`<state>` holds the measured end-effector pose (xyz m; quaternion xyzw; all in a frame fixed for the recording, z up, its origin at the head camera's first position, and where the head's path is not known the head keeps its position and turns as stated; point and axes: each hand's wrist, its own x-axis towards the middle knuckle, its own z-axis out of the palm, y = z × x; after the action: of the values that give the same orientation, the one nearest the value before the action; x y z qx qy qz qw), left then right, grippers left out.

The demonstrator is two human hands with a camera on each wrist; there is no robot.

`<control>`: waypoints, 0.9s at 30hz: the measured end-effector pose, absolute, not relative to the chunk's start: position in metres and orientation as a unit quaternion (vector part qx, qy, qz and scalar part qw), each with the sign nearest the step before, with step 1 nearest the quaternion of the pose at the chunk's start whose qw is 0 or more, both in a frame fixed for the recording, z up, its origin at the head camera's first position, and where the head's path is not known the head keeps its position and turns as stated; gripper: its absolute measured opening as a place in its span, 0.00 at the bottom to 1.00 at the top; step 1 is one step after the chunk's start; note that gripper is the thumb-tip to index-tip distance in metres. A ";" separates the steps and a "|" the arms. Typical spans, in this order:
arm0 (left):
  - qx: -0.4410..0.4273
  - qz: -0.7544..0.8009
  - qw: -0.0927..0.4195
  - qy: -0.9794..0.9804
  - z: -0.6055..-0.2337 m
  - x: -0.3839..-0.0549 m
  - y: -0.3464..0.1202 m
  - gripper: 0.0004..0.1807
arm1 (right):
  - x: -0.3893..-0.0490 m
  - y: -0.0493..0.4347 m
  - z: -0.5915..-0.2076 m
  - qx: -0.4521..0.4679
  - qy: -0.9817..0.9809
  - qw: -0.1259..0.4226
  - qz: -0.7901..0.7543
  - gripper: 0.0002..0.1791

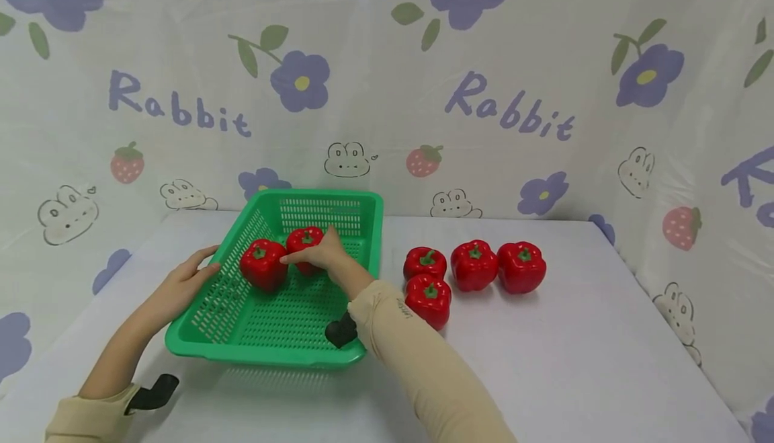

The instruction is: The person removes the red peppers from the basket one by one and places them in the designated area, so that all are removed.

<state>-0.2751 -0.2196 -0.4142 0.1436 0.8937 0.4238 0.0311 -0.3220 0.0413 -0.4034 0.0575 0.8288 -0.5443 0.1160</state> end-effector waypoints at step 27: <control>0.148 0.420 0.019 0.895 -0.416 -0.276 -0.219 0.33 | -0.325 0.043 -0.409 0.014 0.804 0.048 -0.593 0.45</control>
<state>-0.2764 -0.2188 -0.4158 0.1479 0.8954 0.4196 0.0194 -0.3248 0.0431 -0.4087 0.0139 0.8040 -0.5926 0.0482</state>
